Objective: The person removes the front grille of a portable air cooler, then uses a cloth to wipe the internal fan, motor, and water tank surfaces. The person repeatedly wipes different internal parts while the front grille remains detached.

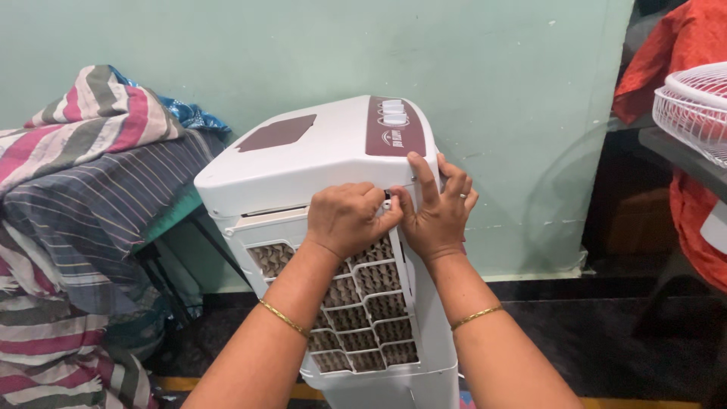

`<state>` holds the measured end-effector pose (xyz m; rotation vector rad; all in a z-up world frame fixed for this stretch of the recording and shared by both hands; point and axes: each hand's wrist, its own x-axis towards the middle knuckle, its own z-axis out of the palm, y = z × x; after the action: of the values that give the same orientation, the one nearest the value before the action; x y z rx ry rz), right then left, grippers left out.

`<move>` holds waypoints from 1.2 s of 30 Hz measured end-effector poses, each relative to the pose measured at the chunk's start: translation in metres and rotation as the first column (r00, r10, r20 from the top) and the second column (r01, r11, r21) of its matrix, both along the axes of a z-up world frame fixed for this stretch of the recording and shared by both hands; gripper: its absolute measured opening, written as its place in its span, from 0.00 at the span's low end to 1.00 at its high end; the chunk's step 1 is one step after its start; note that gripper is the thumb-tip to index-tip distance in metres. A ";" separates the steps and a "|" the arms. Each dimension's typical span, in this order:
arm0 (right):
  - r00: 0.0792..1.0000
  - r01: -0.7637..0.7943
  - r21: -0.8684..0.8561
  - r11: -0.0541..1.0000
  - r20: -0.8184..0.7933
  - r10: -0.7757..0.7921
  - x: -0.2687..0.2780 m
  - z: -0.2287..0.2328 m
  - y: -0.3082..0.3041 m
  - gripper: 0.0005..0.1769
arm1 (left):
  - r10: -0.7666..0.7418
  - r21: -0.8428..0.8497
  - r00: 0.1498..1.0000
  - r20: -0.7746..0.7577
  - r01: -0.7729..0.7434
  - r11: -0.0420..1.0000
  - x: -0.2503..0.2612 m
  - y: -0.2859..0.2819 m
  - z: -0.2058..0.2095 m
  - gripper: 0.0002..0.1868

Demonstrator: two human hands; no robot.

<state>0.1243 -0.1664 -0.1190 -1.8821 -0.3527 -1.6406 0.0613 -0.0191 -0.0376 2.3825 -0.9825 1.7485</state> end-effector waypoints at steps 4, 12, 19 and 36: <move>1.000 -0.024 0.008 1.000 -0.018 0.024 -0.004 -0.001 -0.002 0.29 | 0.011 0.018 0.996 -0.088 -0.009 1.000 -0.016 0.011 0.007 0.20; 0.993 -0.064 -0.012 0.998 -0.100 0.063 -0.009 -0.004 -0.005 0.28 | 0.190 0.237 0.976 -0.106 -0.161 0.958 -0.059 0.044 0.014 0.27; 0.992 -0.090 0.019 0.996 -0.084 0.092 -0.040 0.012 -0.006 0.25 | 0.335 0.071 0.892 -0.303 -0.329 0.942 -0.073 0.075 0.013 0.26; 0.998 0.040 -0.380 0.924 -0.034 -0.057 -0.083 0.052 0.038 0.23 | 0.186 -0.247 0.960 -0.210 -0.236 0.940 -0.056 0.078 -0.046 0.41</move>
<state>0.0411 -0.1280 -0.0670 -2.2214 -0.6488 -1.6489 0.0050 0.0593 -0.0833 2.4854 -0.4450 1.5622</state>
